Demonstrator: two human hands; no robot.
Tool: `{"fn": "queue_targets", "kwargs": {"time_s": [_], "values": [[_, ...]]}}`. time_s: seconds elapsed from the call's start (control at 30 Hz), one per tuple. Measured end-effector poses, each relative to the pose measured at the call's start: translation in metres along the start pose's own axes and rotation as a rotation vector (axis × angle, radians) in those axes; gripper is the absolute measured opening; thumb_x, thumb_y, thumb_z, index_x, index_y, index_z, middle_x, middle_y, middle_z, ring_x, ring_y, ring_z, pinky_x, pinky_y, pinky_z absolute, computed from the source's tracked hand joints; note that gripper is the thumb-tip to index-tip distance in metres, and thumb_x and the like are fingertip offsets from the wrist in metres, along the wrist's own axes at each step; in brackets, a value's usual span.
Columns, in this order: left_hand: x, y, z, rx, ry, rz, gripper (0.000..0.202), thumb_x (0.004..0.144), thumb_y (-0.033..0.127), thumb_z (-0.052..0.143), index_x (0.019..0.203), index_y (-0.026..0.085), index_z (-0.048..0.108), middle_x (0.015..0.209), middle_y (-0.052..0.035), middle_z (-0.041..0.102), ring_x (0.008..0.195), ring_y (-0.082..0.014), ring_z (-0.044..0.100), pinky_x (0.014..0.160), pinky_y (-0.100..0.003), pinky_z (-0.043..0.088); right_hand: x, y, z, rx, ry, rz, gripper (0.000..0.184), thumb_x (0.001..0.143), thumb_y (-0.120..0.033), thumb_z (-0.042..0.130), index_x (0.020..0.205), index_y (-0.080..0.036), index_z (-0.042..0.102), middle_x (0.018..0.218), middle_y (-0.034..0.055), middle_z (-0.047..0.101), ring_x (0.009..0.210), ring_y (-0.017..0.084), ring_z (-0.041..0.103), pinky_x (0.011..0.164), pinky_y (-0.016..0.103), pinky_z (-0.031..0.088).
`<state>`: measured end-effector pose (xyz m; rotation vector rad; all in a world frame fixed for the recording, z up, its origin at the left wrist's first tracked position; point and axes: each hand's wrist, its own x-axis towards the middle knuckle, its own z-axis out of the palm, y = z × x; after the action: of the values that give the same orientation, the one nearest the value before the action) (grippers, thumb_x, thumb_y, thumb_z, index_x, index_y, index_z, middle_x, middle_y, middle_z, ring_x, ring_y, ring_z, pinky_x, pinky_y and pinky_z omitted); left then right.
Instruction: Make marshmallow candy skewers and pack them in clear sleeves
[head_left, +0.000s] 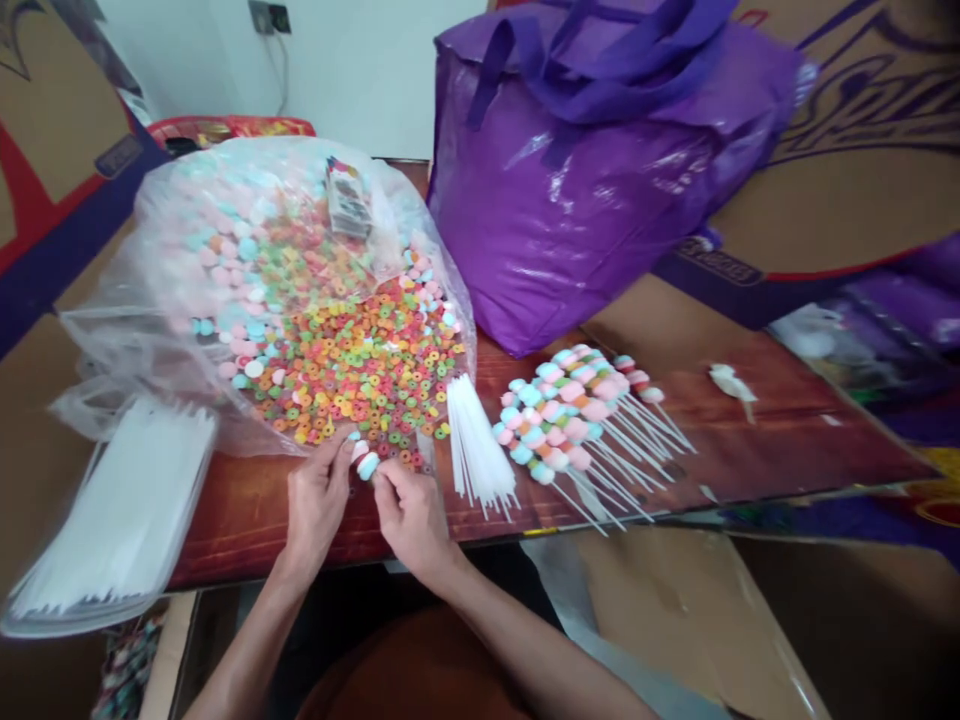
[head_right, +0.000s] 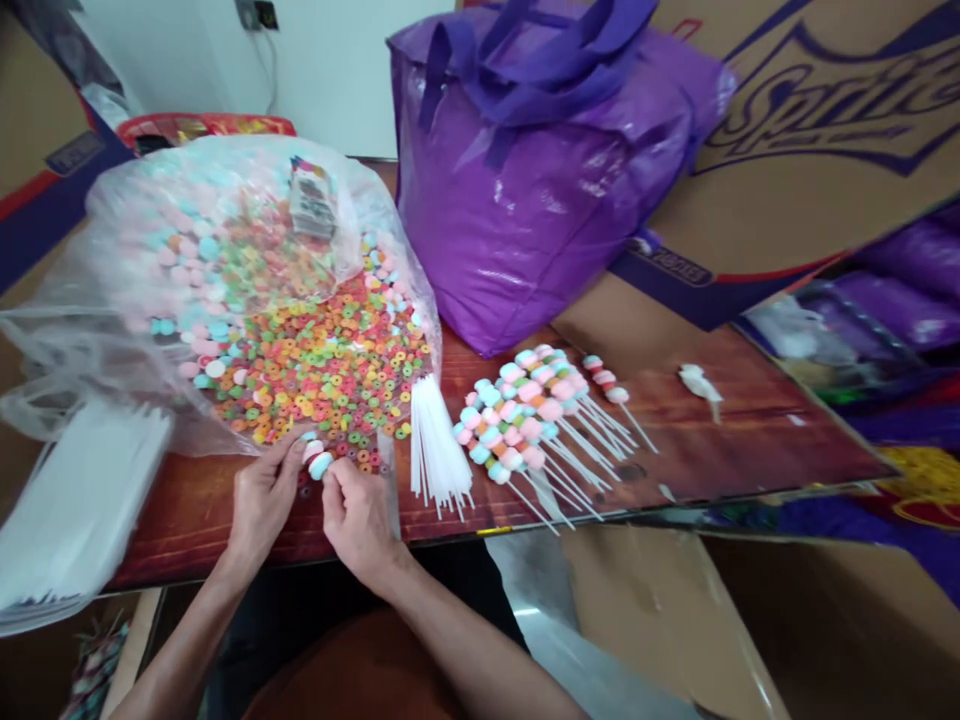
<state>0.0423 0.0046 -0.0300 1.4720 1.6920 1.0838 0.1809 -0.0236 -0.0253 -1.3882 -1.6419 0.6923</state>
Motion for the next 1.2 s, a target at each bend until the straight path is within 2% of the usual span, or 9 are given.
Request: {"fn": "queue_targets", "kwargs": {"time_s": [0.23,0.37,0.5,0.73,0.87,0.97,1.03,1.1,1.2], "values": [[0.002,-0.007,0.000,-0.066,-0.037,-0.037,0.048,0.087,0.055,0.058,0.114,0.019,0.075,0.115,-0.0069,0.076,0.111,-0.0293,0.069,0.107,-0.046,0.048,0.002,-0.003,0.002,-0.039,0.022,0.038,0.024,0.093,-0.021,0.041,0.070,-0.020,0.051,0.058,-0.0043,0.044,0.051,0.010,0.042,0.054,0.025,0.028],[0.006,-0.001,0.001,-0.244,-0.074,-0.126,0.057,0.083,0.059,0.062,0.121,0.017,0.071,0.124,-0.0092,0.072,0.115,-0.0309,0.067,0.107,-0.049,0.048,0.007,-0.003,-0.014,0.006,-0.007,0.026,0.027,0.095,-0.023,0.041,0.070,-0.021,0.050,0.059,-0.0045,0.046,0.054,0.011,0.042,0.054,0.023,0.030],[0.007,0.011,0.004,-0.387,-0.128,-0.114,0.060,0.082,0.058,0.065,0.127,0.019,0.066,0.127,-0.0095,0.070,0.107,-0.0291,0.071,0.102,-0.048,0.053,0.013,0.007,-0.064,-0.070,0.028,-0.021,0.031,0.097,-0.022,0.041,0.070,-0.020,0.055,0.066,-0.0024,0.054,0.061,0.011,0.049,0.059,0.022,0.036],[0.011,0.009,-0.011,-0.274,-0.095,-0.111,0.044,0.082,0.055,0.065,0.113,0.025,0.071,0.111,-0.0040,0.077,0.100,-0.0265,0.074,0.096,-0.040,0.058,0.024,0.056,-0.195,-0.627,0.452,0.040,0.029,0.096,-0.021,0.042,0.093,-0.018,0.071,0.091,0.0070,0.071,0.081,0.019,0.061,0.074,0.028,0.042],[0.012,-0.003,-0.018,-0.176,0.008,-0.108,0.037,0.081,0.051,0.066,0.109,0.028,0.074,0.105,-0.0001,0.078,0.094,-0.0238,0.075,0.087,-0.035,0.062,0.026,0.084,-0.237,-0.914,0.437,0.182,0.026,0.094,-0.021,0.048,0.092,-0.018,0.074,0.087,0.0083,0.070,0.078,0.020,0.057,0.067,0.028,0.035],[0.011,-0.012,-0.022,-0.122,0.079,-0.118,0.034,0.079,0.048,0.068,0.105,0.028,0.076,0.099,0.0008,0.078,0.085,-0.0222,0.075,0.086,-0.035,0.063,0.025,0.086,-0.238,-1.001,0.524,0.160,0.024,0.094,-0.025,0.052,0.090,-0.017,0.074,0.089,0.0094,0.069,0.081,0.022,0.056,0.069,0.030,0.035],[0.010,-0.015,-0.025,-0.123,0.103,-0.113,0.035,0.079,0.048,0.067,0.106,0.026,0.075,0.098,-0.0006,0.078,0.083,-0.0215,0.074,0.084,-0.036,0.062,0.024,0.077,-0.226,-1.034,0.680,0.104,0.023,0.094,-0.029,0.054,0.093,-0.017,0.074,0.098,0.0115,0.068,0.087,0.025,0.057,0.074,0.034,0.037],[0.009,-0.016,-0.027,-0.131,0.117,-0.100,0.037,0.079,0.048,0.067,0.106,0.023,0.075,0.097,-0.0025,0.078,0.082,-0.0206,0.073,0.081,-0.034,0.062,0.024,0.063,-0.205,-0.988,0.756,0.002,0.021,0.095,-0.029,0.054,0.098,-0.018,0.073,0.103,0.0126,0.066,0.093,0.026,0.058,0.079,0.038,0.040],[0.008,-0.016,-0.030,-0.112,0.123,-0.088,0.038,0.080,0.047,0.067,0.106,0.020,0.074,0.096,-0.0044,0.077,0.079,-0.0186,0.071,0.075,-0.030,0.060,0.023,0.046,-0.165,-0.765,0.559,-0.158,0.023,0.099,-0.024,0.047,0.100,-0.019,0.070,0.097,0.0101,0.068,0.093,0.023,0.061,0.083,0.036,0.044]]}}
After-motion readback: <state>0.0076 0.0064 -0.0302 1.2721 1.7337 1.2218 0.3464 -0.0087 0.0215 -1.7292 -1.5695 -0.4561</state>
